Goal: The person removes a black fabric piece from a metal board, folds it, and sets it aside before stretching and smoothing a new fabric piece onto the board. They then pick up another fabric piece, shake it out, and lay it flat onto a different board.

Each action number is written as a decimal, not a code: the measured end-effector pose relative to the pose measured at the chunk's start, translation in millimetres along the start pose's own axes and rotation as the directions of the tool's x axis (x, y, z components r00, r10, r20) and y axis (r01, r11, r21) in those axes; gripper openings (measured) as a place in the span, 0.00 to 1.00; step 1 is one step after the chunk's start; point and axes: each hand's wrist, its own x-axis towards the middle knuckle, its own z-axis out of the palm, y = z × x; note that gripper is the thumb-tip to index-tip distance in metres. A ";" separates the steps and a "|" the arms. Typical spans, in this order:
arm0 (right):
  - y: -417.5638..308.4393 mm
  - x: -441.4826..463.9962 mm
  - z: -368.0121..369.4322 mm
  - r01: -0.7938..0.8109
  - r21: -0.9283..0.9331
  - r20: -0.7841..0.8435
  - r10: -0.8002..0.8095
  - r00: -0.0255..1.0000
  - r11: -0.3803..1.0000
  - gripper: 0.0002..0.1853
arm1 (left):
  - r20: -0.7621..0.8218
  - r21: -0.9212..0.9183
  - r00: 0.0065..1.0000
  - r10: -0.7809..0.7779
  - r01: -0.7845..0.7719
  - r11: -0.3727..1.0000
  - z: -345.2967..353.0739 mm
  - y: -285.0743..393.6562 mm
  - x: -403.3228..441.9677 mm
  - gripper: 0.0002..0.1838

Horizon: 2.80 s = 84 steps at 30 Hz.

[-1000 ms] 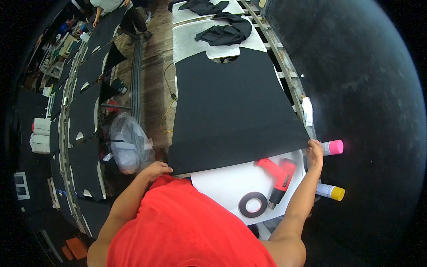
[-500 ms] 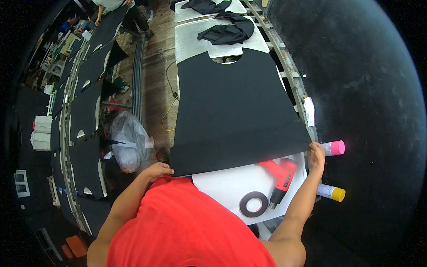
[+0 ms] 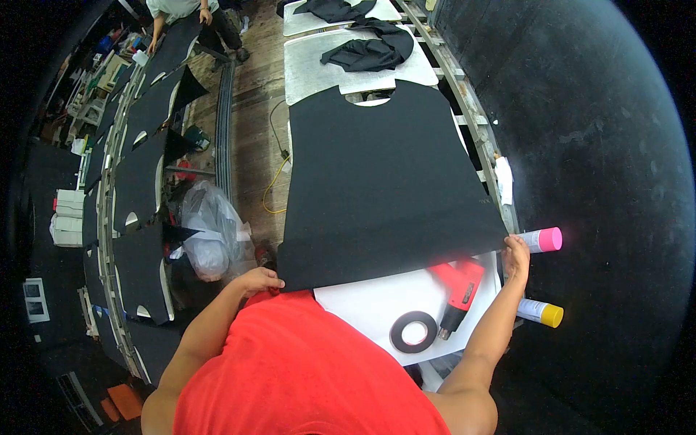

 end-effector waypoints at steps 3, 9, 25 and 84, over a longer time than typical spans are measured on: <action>1.2 -0.3 -1.3 -0.010 0.012 0.007 0.010 1.000 1.000 0.10 | 0.014 0.010 1.000 -0.011 0.011 1.000 -0.3 -3.5 1.6 0.12; 4.5 -4.1 -2.5 -0.025 0.020 -0.001 0.025 1.000 0.999 0.08 | 0.025 0.001 0.999 -0.030 0.030 1.000 0.4 -5.6 0.4 0.13; 10.3 -10.4 -11.7 -0.034 0.024 0.016 0.034 0.999 0.999 0.09 | 0.050 0.128 0.996 -0.070 0.063 0.990 5.5 8.9 -13.3 0.13; -28.0 23.6 238.4 0.313 -0.794 -0.149 -0.665 0.732 0.521 0.13 | -0.050 0.124 0.969 0.243 -0.236 0.964 -138.7 171.7 165.7 0.13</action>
